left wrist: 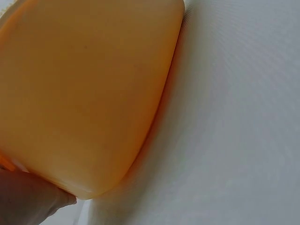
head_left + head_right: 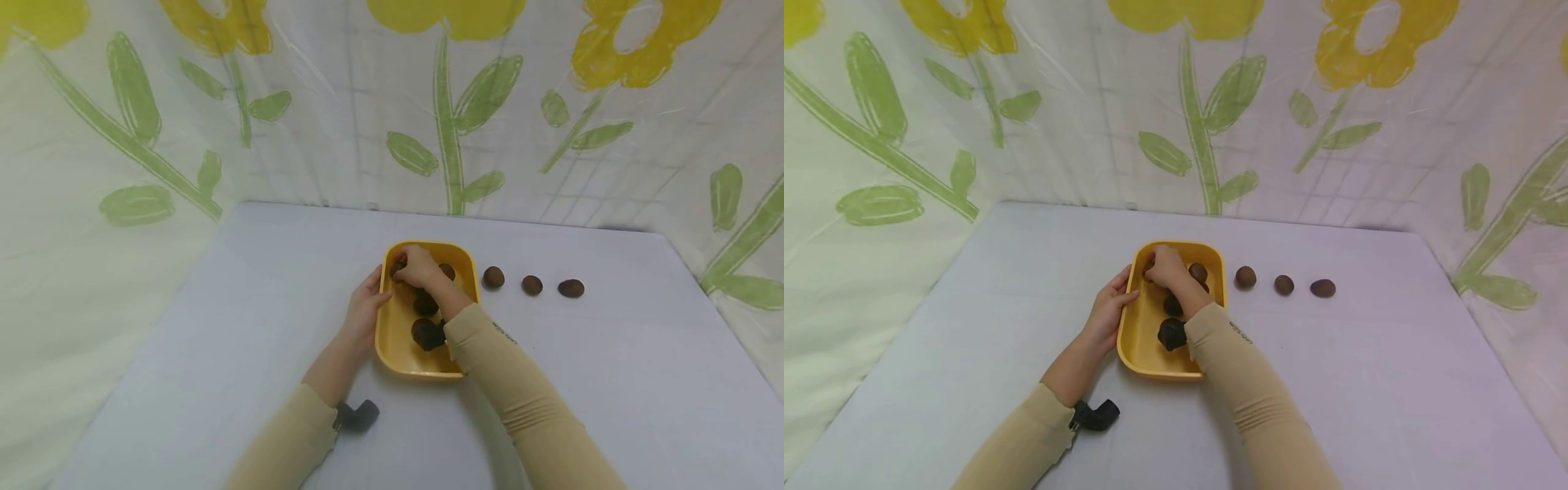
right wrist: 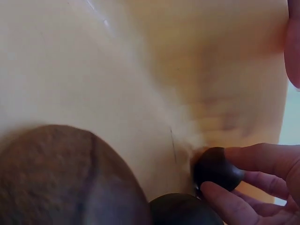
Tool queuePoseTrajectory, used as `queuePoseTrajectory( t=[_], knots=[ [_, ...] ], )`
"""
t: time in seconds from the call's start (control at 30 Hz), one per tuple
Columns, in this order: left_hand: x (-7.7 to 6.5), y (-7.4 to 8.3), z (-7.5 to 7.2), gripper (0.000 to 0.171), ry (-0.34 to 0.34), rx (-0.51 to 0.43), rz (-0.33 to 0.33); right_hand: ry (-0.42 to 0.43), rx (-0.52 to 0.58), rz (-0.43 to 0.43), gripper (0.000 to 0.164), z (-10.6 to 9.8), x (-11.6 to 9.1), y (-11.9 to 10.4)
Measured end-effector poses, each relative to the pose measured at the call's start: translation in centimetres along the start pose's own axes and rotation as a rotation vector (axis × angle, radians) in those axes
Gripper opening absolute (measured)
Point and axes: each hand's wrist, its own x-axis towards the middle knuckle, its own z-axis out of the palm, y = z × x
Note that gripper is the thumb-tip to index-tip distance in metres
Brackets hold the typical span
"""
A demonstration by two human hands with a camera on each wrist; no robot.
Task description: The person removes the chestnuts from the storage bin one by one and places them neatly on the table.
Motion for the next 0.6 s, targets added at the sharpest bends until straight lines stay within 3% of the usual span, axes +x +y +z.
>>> queuePoseTrajectory(
  t=[0.23, 0.47, 0.6],
  knots=[
    [0.03, -0.04, 0.01, 0.062, 0.001, 0.006, 0.005, -0.013, 0.032, -0.020, 0.027, 0.29, 0.18, 0.20],
    [-0.07, 0.03, 0.12, 0.062, 0.000, -0.003, -0.001, 0.011, 0.154, -0.037, 0.018, 0.06, -0.02, 0.52],
    [-0.24, 0.21, 0.21, 0.062, 0.005, -0.010, -0.005, -0.002, 0.186, -0.025, 0.021, -0.47, -0.19, 0.24]
  ],
)
